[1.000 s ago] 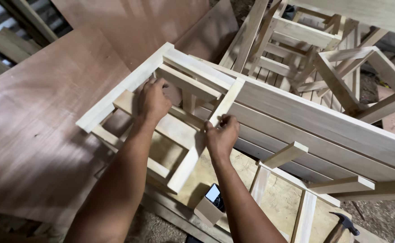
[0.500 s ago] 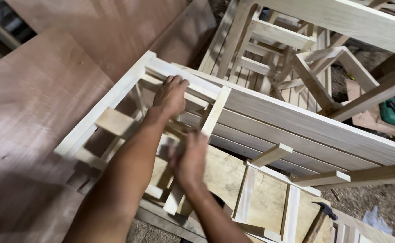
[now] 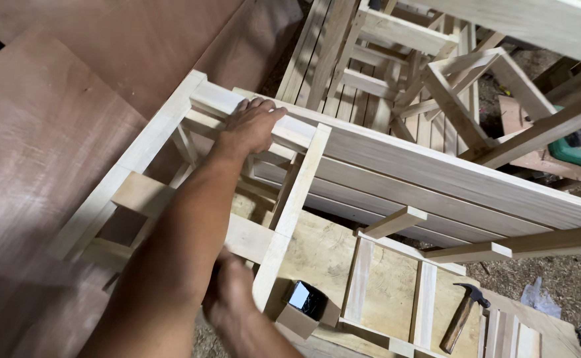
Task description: The person assembles a wooden frame by positioning a rectangular frame onto a larger structure and securing it with nails. They use a hammer to drive nails into the frame, repeatedly adjusting the frame's position to ensure alignment.
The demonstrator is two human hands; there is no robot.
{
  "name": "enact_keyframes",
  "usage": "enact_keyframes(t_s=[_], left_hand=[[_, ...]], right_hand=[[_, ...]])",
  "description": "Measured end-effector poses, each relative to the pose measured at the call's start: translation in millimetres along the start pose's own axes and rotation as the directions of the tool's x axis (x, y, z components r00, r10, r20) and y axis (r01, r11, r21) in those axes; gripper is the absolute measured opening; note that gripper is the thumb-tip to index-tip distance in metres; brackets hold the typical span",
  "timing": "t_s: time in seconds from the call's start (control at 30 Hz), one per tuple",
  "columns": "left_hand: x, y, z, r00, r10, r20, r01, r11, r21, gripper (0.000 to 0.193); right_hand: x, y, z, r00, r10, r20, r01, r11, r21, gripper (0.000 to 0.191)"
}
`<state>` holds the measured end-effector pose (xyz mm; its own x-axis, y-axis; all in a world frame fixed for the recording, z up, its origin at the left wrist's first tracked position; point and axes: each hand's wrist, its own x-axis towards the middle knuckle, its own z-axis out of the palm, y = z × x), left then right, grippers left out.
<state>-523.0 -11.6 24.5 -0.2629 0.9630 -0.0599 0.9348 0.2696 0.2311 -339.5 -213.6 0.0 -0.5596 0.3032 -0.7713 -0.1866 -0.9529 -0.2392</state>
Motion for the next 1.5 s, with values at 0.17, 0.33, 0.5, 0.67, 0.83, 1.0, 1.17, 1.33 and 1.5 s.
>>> enact_keyframes(t_s=[0.17, 0.33, 0.5, 0.67, 0.83, 1.0, 1.17, 1.33, 1.5], left_hand=[[2.0, -4.5, -1.3, 0.999, -0.03, 0.036, 0.03, 1.0, -0.005, 0.077], [1.3, 3.4, -14.4, 0.995, -0.063, 0.08, 0.06, 0.997, 0.045, 0.074], [-8.3, 17.2, -41.7, 0.997, -0.039, 0.074, 0.036, 0.999, 0.041, 0.075], [-17.9, 37.0, -82.9, 0.998, 0.052, -0.031, -0.051, 0.998, 0.033, 0.073], [-31.5, 71.5, -117.5, 0.973, 0.079, -0.216, -0.085, 0.996, -0.017, 0.075], [-49.2, 123.3, -128.9, 0.957, -0.002, -0.289, -0.031, 0.993, -0.11, 0.08], [-66.5, 199.0, -96.3, 0.928, -0.148, -0.341, 0.075, 0.973, -0.219, 0.079], [-84.7, 273.2, -41.6, 0.916, -0.286, -0.281, 0.195, 0.93, -0.311, 0.06], [-86.7, 328.7, 22.5, 0.873, -0.427, -0.235, 0.293, 0.845, -0.447, 0.06]], right_hand=[[2.7, -6.5, 11.3, 0.997, -0.065, 0.035, 0.056, 0.974, 0.222, 0.042], [2.0, -4.5, 9.1, 0.998, -0.029, 0.052, 0.017, 0.979, 0.205, 0.042], [-6.5, -8.2, 1.2, 0.994, -0.09, 0.069, 0.07, 0.964, 0.256, 0.038], [-30.5, -27.2, -22.1, 0.986, -0.107, -0.127, 0.131, 0.971, 0.201, 0.028], [-65.7, -73.5, -62.5, 0.946, -0.293, -0.139, 0.306, 0.948, 0.083, 0.03], [-101.8, -137.2, -110.4, 0.839, -0.476, -0.263, 0.483, 0.874, -0.042, 0.039], [-117.7, -205.5, -190.7, 0.699, -0.678, -0.225, 0.7, 0.714, 0.024, 0.044], [-121.6, -273.7, -286.0, 0.586, -0.795, -0.159, 0.8, 0.598, -0.04, 0.033], [-137.1, -321.6, -350.7, 0.426, -0.875, -0.23, 0.742, 0.483, -0.465, 0.046]])
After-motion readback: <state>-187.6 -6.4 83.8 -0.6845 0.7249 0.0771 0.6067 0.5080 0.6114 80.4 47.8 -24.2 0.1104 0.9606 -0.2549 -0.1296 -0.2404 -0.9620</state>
